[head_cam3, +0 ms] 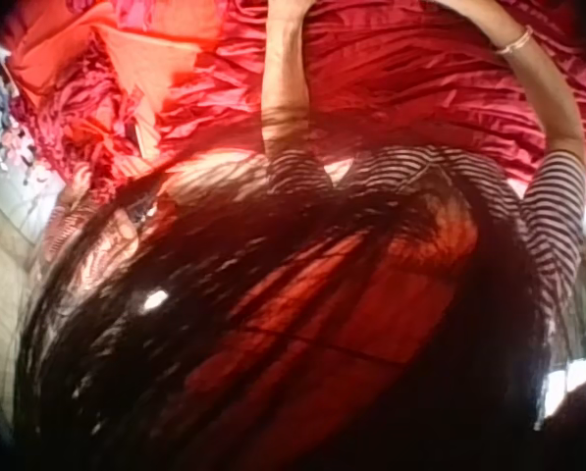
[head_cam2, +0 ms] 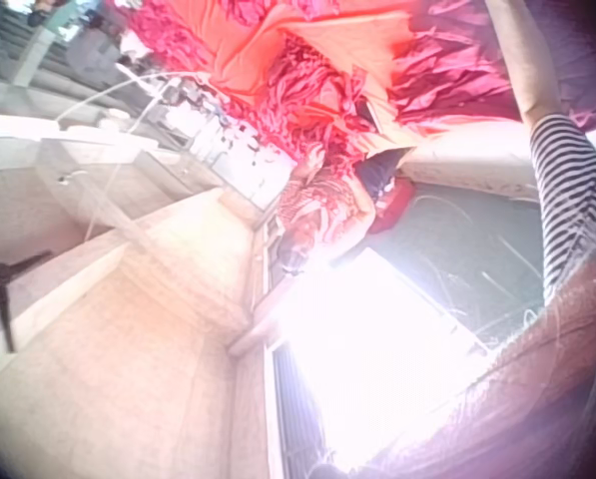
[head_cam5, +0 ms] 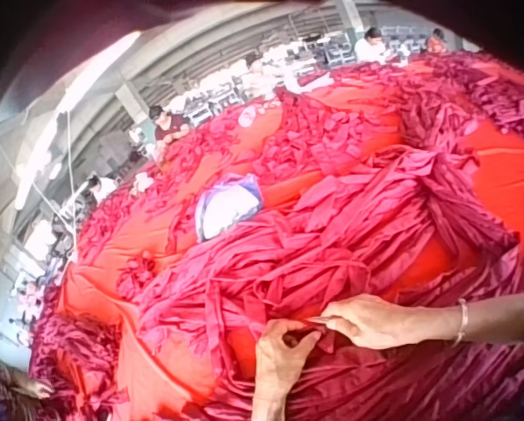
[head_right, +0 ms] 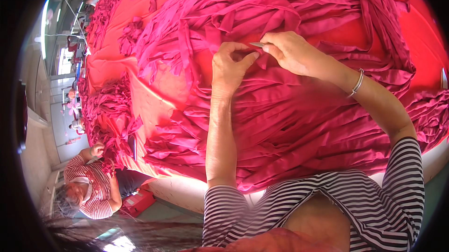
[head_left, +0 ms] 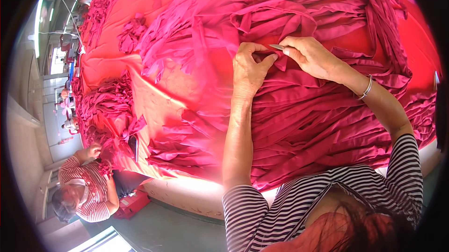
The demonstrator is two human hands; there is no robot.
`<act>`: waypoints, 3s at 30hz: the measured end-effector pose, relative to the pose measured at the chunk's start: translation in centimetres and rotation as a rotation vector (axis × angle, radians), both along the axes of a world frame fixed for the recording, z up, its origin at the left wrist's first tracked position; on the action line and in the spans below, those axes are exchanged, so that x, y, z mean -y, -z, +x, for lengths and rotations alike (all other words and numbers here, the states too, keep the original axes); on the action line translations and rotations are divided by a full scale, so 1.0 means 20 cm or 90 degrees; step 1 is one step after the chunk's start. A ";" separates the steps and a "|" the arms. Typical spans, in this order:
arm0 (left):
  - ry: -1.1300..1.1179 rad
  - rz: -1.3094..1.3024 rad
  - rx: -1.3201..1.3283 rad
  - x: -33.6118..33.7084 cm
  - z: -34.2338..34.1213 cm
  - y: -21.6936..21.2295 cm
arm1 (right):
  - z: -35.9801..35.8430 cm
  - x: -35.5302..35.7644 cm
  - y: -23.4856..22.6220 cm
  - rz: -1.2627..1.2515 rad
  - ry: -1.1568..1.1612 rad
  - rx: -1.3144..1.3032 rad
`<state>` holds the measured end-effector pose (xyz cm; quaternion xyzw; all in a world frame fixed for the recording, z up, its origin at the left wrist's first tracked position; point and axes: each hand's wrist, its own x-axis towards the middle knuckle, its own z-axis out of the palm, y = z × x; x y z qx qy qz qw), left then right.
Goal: The person uses a small pair of scissors to trim and cut strips of bright pink fabric on a large pile. The hands repeatedly pick up sections of the fabric, snip them, and move them aside. The task involves continuous cutting of the material into smaller pieces.
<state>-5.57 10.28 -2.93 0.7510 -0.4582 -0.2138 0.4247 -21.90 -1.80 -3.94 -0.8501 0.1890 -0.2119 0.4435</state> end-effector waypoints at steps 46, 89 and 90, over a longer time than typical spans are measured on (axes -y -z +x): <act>0.220 0.131 0.076 -0.06 -0.19 -0.25 | -0.11 0.17 -0.18 -0.019 -0.038 -0.082; 0.124 0.002 -0.709 0.38 -0.39 -0.13 | -0.67 0.26 -0.24 0.206 0.128 0.114; 0.105 -0.020 -0.804 0.42 -0.37 -0.08 | -0.67 0.24 -0.23 0.211 0.125 0.130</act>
